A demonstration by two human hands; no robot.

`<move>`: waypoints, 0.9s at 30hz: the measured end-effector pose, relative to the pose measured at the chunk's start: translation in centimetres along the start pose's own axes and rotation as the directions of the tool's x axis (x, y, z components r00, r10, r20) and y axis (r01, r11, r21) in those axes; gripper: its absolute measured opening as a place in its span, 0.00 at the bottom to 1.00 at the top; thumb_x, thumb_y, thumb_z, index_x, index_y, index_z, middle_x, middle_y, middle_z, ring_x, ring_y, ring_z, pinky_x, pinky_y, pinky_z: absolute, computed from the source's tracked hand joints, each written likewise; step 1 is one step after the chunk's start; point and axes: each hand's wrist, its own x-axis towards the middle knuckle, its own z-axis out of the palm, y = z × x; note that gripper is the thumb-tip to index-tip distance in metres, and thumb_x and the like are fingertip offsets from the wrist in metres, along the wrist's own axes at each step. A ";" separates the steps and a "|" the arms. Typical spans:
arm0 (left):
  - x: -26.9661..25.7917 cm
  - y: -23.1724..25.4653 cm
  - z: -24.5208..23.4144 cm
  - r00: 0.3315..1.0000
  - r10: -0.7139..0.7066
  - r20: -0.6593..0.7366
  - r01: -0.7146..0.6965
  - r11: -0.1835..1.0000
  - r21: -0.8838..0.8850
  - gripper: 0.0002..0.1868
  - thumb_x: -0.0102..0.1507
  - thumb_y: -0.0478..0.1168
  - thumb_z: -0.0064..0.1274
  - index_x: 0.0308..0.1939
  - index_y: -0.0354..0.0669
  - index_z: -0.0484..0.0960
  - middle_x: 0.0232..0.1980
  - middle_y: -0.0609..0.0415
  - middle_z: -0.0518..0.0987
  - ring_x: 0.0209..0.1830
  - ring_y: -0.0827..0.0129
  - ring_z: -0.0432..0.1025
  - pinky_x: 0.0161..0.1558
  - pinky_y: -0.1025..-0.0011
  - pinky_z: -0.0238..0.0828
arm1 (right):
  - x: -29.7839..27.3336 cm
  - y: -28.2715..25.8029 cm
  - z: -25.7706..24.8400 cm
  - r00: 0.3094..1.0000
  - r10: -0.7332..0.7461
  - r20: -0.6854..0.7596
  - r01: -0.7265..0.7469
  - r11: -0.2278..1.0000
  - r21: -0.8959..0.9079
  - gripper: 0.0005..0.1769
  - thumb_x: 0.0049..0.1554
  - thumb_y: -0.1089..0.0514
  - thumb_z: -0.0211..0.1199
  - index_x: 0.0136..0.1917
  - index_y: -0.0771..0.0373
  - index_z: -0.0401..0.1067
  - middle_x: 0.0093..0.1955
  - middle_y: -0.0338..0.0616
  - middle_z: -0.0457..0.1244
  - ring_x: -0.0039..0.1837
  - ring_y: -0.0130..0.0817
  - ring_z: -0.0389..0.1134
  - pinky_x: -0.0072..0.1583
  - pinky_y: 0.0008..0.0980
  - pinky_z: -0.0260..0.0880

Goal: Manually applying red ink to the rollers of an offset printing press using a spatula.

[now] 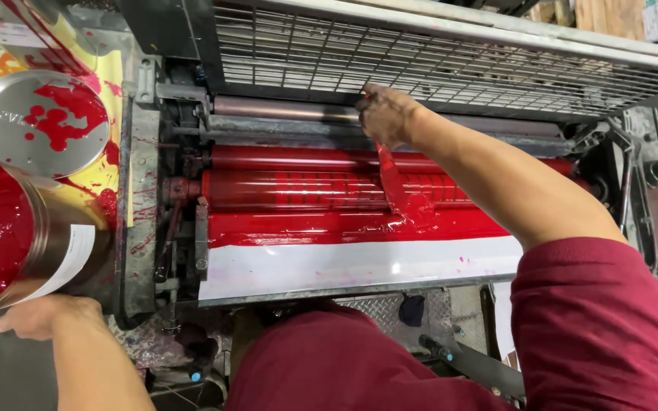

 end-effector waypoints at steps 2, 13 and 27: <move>0.6 -0.3 0.2 1.000 0.010 -0.006 -0.010 1.000 0.002 0.42 0.67 0.61 0.14 0.66 0.37 0.73 0.70 0.48 0.74 0.63 0.53 0.71 0.63 0.55 0.67 | -1.0 0.0 -1.1 0.999 0.036 -0.008 -0.036 0.997 0.071 0.06 0.51 0.50 0.63 0.42 0.44 0.79 0.51 0.36 0.67 0.61 0.32 0.66 0.75 0.44 0.47; -0.9 0.7 0.8 0.992 -0.004 -0.128 0.017 0.994 0.104 0.42 0.66 0.61 0.15 0.65 0.42 0.76 0.68 0.51 0.75 0.63 0.52 0.74 0.59 0.52 0.70 | -7.5 -0.4 -2.4 0.980 0.167 -0.105 -0.158 0.984 0.084 0.12 0.58 0.49 0.56 0.39 0.47 0.80 0.44 0.36 0.68 0.63 0.33 0.63 0.70 0.47 0.52; 1.8 -2.2 1.7 0.964 0.215 -0.154 -0.007 0.602 0.798 0.23 0.77 0.53 0.35 0.69 0.43 0.67 0.55 0.44 0.82 0.54 0.53 0.81 0.47 0.55 0.82 | -18.9 -8.2 9.9 0.693 0.700 -0.171 -0.561 0.673 0.481 0.14 0.55 0.39 0.67 0.50 0.45 0.77 0.48 0.33 0.67 0.59 0.35 0.65 0.55 0.43 0.61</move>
